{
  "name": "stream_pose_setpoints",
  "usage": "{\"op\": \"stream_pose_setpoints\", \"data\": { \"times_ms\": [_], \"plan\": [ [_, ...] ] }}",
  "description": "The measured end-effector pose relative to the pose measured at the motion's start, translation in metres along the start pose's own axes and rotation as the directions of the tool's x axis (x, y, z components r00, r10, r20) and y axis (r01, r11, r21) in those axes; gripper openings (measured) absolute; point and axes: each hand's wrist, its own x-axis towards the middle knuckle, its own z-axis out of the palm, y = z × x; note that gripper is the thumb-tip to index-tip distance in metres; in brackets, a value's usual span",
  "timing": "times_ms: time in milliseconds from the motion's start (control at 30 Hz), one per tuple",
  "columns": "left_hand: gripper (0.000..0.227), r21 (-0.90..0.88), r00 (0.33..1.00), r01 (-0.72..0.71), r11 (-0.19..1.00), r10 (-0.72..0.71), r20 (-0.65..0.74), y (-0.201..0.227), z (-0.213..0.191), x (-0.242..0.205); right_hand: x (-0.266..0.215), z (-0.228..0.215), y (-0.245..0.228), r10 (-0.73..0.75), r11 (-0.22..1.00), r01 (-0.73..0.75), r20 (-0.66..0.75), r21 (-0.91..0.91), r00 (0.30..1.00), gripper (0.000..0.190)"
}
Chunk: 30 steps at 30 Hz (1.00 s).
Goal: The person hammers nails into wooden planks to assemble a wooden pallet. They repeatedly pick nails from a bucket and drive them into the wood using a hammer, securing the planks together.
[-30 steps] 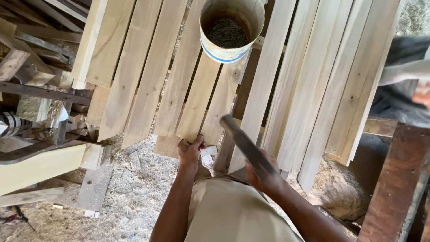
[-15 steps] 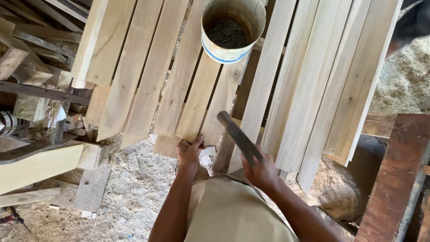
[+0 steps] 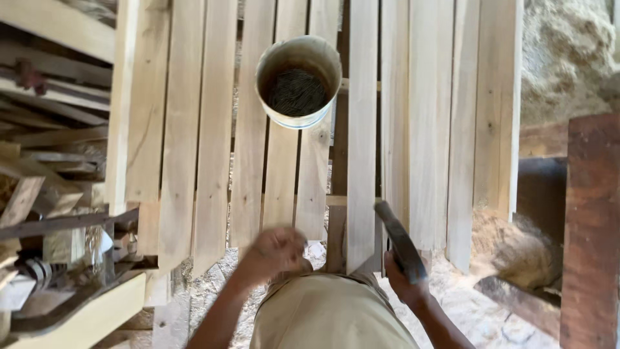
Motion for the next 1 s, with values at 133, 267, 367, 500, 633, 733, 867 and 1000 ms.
{"op": "stream_pose_setpoints", "data": {
  "times_ms": [133,267,367,500,633,733,867,1000],
  "plan": [
    [0.031,0.713,0.863,-0.237,0.660,0.480,-0.157,0.146,-0.030,0.038,-0.048,0.011,0.025,0.434,0.892,-0.408,-0.117,0.196,0.893,0.023],
    [0.014,0.972,0.766,-0.208,0.109,0.636,0.093,0.241,-0.048,0.171,-0.086,0.031,0.026,0.368,0.922,-0.299,-0.318,0.244,0.874,0.018],
    [0.025,0.989,0.951,0.026,-0.146,0.309,0.020,0.242,-0.057,0.243,-0.115,0.044,0.016,0.320,0.947,-0.291,-0.459,0.134,0.829,0.018],
    [0.028,0.960,0.989,0.048,-0.276,0.146,-0.007,0.223,-0.065,0.290,-0.129,0.054,0.009,0.411,0.856,-0.517,-0.585,-0.017,0.699,0.021],
    [0.029,0.948,0.996,0.073,-0.311,0.075,-0.052,0.212,-0.077,0.301,-0.119,0.044,0.003,0.347,0.876,-0.482,-0.673,-0.016,0.653,0.026],
    [0.030,0.950,0.994,0.103,-0.296,0.068,-0.087,0.215,-0.081,0.302,-0.072,0.006,0.007,0.369,0.862,-0.499,-0.565,-0.089,0.738,0.029],
    [0.032,0.954,0.989,0.144,-0.261,0.071,-0.130,0.211,-0.082,0.291,0.012,-0.037,0.003,0.137,0.897,-0.358,-0.605,-0.261,0.785,0.032],
    [0.033,0.955,0.981,0.184,-0.231,0.102,-0.164,0.214,-0.075,0.283,0.084,-0.068,0.002,-0.406,0.787,-0.037,-0.562,-0.616,0.720,0.036]
  ]
}}
